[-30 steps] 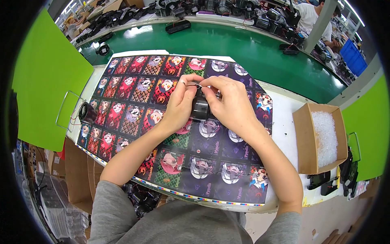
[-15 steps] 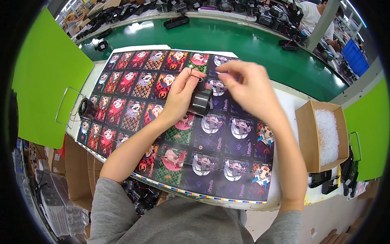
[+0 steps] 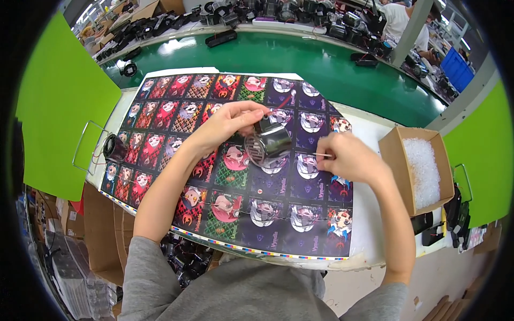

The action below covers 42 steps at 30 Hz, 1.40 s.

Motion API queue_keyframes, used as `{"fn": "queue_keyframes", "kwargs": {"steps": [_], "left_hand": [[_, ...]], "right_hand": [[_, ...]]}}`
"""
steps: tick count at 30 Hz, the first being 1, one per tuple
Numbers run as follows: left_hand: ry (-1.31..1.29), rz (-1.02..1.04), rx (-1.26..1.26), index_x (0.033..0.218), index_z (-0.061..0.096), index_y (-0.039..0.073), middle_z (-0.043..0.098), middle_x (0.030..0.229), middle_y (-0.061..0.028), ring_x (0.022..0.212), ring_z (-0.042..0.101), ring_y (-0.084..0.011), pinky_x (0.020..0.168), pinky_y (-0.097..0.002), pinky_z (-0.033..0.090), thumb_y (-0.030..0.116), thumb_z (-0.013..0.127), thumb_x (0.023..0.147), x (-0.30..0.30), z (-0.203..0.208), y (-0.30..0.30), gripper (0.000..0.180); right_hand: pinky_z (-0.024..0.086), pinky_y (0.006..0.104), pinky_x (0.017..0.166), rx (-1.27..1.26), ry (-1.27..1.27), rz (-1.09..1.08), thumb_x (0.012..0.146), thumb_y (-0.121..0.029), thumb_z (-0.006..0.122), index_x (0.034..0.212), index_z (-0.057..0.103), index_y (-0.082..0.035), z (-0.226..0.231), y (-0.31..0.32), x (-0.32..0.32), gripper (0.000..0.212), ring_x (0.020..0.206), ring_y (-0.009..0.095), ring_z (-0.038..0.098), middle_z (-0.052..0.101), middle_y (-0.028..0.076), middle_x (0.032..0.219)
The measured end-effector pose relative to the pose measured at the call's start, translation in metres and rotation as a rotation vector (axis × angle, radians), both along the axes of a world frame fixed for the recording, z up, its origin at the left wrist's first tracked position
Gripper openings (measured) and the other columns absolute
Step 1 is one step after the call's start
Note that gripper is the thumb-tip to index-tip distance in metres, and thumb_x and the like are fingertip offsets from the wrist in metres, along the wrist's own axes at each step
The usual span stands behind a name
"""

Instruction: The person assembles small electronic components by inserting circuit boards and wiring into housings, then secures them with a screwdriver.

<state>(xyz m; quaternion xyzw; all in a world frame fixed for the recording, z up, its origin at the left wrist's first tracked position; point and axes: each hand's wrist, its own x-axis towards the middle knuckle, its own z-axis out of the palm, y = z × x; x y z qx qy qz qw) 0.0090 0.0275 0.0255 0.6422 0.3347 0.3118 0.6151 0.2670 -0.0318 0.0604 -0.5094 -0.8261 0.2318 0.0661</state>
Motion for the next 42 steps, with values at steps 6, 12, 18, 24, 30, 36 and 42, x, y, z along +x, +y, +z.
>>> {"fn": "queue_keyframes", "kwargs": {"steps": [6, 12, 18, 24, 30, 36, 42], "left_hand": [[-0.302, 0.057, -0.109, 0.101, 0.06, 0.003, 0.051, 0.067, 0.0038, 0.06, 0.041, -0.003, 0.053, -0.0186, 0.03, 0.016, 0.054, 0.088, -0.011, 0.006, 0.004, 0.019], [-0.369, 0.113, -0.052, 0.106, 0.056, 0.005, 0.063, 0.078, -0.0051, 0.066, 0.054, -0.0069, 0.06, -0.02, 0.042, 0.01, 0.048, 0.088, -0.01, 0.006, 0.004, 0.021], [-0.281, -0.028, 0.09, 0.107, 0.056, 0.004, 0.067, 0.093, -0.0094, 0.08, 0.059, -0.0064, 0.071, -0.0201, 0.044, 0.014, 0.059, 0.085, -0.011, 0.014, -0.002, 0.024], [-0.25, -0.015, 0.082, 0.105, 0.058, -0.001, 0.065, 0.099, -0.0148, 0.087, 0.061, -0.0122, 0.077, -0.0231, 0.046, 0.009, 0.06, 0.083, -0.012, 0.018, -0.005, 0.024], [-0.271, 0.144, 0.094, 0.103, 0.062, 0.001, 0.066, 0.09, -0.0082, 0.08, 0.061, -0.0109, 0.07, -0.0221, 0.046, 0.017, 0.056, 0.088, -0.011, 0.003, -0.002, 0.022], [-0.185, 0.321, 0.529, 0.109, 0.06, 0.0, 0.06, 0.092, -0.004, 0.082, 0.055, -0.0092, 0.075, -0.0219, 0.042, 0.017, 0.047, 0.094, 0.007, 0.015, -0.016, 0.026], [-0.195, 0.321, 0.354, 0.108, 0.059, -0.002, 0.058, 0.073, -0.0017, 0.068, 0.051, -0.0088, 0.06, -0.0237, 0.041, 0.012, 0.051, 0.091, 0.008, 0.015, -0.022, 0.024]], "right_hand": [[0.047, 0.0362, 0.062, 0.047, -0.006, -0.039, 0.072, -0.009, 0.064, 0.072, 0.061, 0.002, -0.004, -0.013, -0.003, 0.011, 0.066, 0.03, 0.061, 0.062, 0.018, 0.068], [0.048, 0.0413, 0.063, 0.419, -0.333, -0.067, 0.07, -0.005, 0.057, 0.074, 0.055, 0.001, -0.017, -0.042, -0.029, 0.007, 0.065, 0.034, 0.058, 0.056, 0.016, 0.073], [0.048, 0.042, 0.06, 0.538, -0.034, -0.106, 0.07, -0.005, 0.058, 0.072, 0.052, 0.003, -0.001, -0.01, -0.022, 0.01, 0.067, 0.034, 0.059, 0.058, 0.019, 0.072], [0.048, 0.0382, 0.062, 0.648, 0.348, -0.059, 0.069, -0.006, 0.06, 0.073, 0.054, 0.002, 0.036, 0.031, -0.056, 0.012, 0.067, 0.033, 0.061, 0.061, 0.018, 0.071], [0.048, 0.0398, 0.064, 0.62, 0.374, -0.006, 0.073, -0.01, 0.06, 0.075, 0.053, 0.001, 0.02, 0.036, -0.075, 0.013, 0.071, 0.033, 0.061, 0.061, 0.018, 0.075], [0.046, 0.0349, 0.059, 0.414, 0.609, -0.038, 0.071, -0.009, 0.062, 0.075, 0.055, 0.002, 0.035, 0.037, -0.068, 0.014, 0.064, 0.028, 0.059, 0.06, 0.014, 0.073], [0.046, 0.0349, 0.065, 0.487, 0.673, 0.087, 0.069, -0.012, 0.064, 0.076, 0.055, 0.001, 0.027, 0.036, -0.079, 0.017, 0.072, 0.028, 0.058, 0.058, 0.014, 0.075]]}}
